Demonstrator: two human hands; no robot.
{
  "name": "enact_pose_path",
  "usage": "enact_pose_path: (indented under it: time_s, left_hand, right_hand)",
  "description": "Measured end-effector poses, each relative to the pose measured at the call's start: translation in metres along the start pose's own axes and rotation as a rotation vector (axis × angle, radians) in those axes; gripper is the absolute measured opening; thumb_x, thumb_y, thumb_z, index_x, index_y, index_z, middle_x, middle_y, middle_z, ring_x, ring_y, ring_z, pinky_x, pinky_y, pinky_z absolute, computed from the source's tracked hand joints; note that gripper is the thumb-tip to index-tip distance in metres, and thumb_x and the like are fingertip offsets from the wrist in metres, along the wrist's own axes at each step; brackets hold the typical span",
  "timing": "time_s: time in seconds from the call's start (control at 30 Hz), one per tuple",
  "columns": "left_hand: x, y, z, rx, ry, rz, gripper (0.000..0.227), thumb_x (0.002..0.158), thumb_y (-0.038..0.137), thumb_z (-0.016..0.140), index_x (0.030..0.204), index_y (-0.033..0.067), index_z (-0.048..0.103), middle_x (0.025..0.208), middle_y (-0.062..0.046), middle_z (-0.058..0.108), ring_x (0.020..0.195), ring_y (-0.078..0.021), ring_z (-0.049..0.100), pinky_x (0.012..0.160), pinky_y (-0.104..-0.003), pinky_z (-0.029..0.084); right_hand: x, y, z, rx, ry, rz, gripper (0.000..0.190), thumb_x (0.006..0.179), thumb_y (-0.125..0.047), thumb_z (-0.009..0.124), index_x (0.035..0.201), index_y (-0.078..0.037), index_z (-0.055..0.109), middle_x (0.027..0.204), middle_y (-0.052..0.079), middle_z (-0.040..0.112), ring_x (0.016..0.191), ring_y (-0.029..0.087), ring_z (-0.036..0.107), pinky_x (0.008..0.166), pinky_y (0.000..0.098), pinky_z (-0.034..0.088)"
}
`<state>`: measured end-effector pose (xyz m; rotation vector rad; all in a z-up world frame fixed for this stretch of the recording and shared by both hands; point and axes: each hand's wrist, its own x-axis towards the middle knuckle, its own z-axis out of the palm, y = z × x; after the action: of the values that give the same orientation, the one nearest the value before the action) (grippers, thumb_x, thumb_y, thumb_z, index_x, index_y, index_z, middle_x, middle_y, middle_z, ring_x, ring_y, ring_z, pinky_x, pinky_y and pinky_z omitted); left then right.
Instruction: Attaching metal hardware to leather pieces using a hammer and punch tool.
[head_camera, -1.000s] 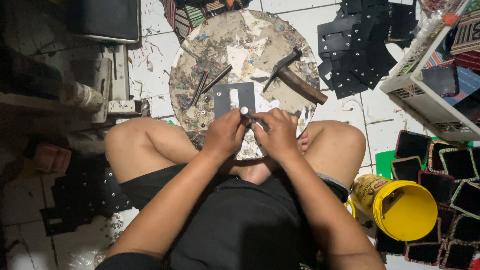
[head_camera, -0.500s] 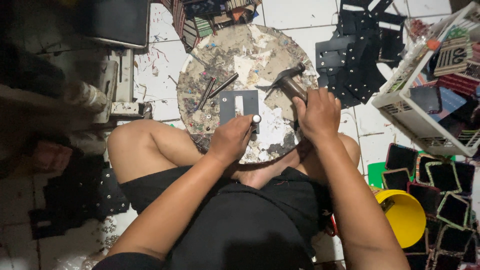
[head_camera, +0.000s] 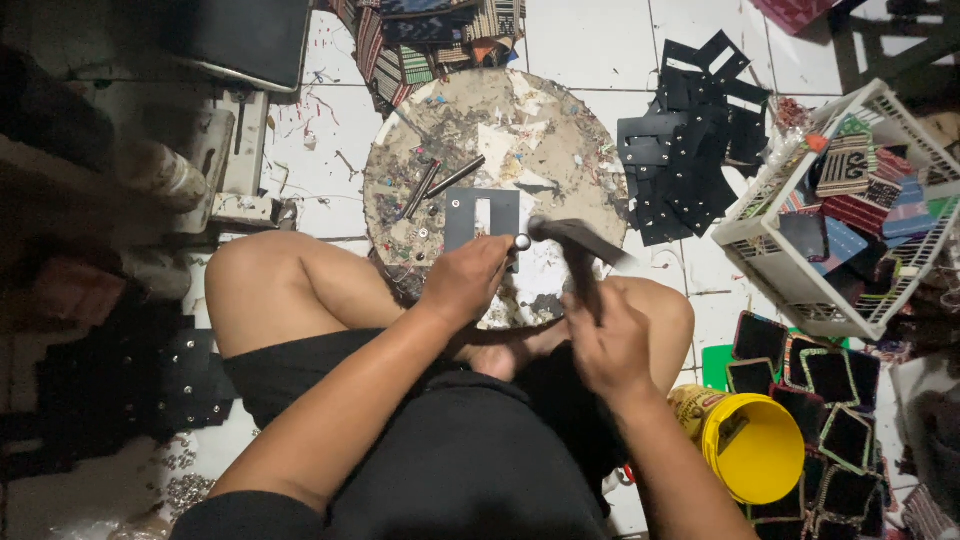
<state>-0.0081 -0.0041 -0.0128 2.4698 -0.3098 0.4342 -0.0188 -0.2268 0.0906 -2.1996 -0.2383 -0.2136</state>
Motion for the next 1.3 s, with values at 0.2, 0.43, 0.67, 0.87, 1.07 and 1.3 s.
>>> enact_pose_path:
  time_s: [0.2,0.43,0.67,0.87,1.07,1.3]
  left_hand:
    - [0.001,0.002,-0.008,0.028,-0.022,0.001,0.023,0.096,0.019,0.061,0.118,0.0153,0.062,0.1,-0.002,0.067,0.102,-0.0229,0.07,0.078,-0.036,0.061]
    - [-0.002,-0.005,0.002,0.021,-0.006,0.008,0.016,0.101,0.021,0.056,0.115,0.0146,0.062,0.097,-0.003,0.067,0.1,-0.0227,0.07,0.077,-0.035,0.061]
    - [-0.002,-0.007,0.007,0.026,0.003,0.014,0.024,0.096,0.018,0.059,0.12,0.0153,0.062,0.102,-0.003,0.067,0.105,-0.022,0.07,0.081,-0.033,0.061]
    - [0.001,-0.003,0.0,-0.005,0.003,0.011,0.023,0.096,0.015,0.06,0.119,0.0116,0.064,0.101,-0.006,0.068,0.102,-0.0256,0.071,0.078,-0.035,0.061]
    - [-0.001,-0.007,0.006,-0.019,0.003,-0.006,0.019,0.101,0.022,0.057,0.116,0.0135,0.065,0.099,-0.004,0.069,0.102,-0.0232,0.071,0.08,-0.034,0.06]
    - [0.0,-0.004,0.0,-0.015,-0.06,-0.017,0.022,0.1,0.021,0.055,0.119,0.013,0.064,0.102,-0.005,0.069,0.105,-0.0232,0.07,0.082,-0.033,0.06]
  right_hand:
    - [0.006,-0.019,0.0,-0.23,-0.326,0.13,0.042,0.102,-0.046,0.062,0.083,-0.008,0.064,0.06,0.021,0.067,0.062,0.043,0.07,0.057,0.0468,0.053]
    - [0.014,-0.042,-0.02,-0.103,-0.154,-0.071,0.031,0.099,-0.032,0.069,0.075,-0.012,0.064,0.053,0.011,0.065,0.056,0.033,0.068,0.055,0.042,0.051]
    - [0.012,-0.025,-0.007,-0.383,-0.466,0.17,0.047,0.1,-0.053,0.058,0.09,-0.007,0.061,0.074,0.026,0.069,0.084,0.05,0.07,0.072,0.06,0.053]
    - [0.02,-0.031,-0.005,-0.409,-0.45,0.169,0.052,0.101,-0.056,0.057,0.087,-0.007,0.061,0.07,0.026,0.068,0.082,0.049,0.071,0.07,0.0583,0.054]
    - [0.02,-0.047,-0.023,-0.216,-0.154,-0.147,0.032,0.099,-0.032,0.071,0.079,-0.009,0.062,0.06,0.019,0.062,0.069,0.04,0.068,0.065,0.0459,0.053]
    - [0.017,-0.026,-0.004,-0.392,-0.442,0.16,0.05,0.101,-0.053,0.058,0.098,-0.004,0.065,0.075,0.03,0.07,0.083,0.054,0.069,0.075,0.0633,0.052]
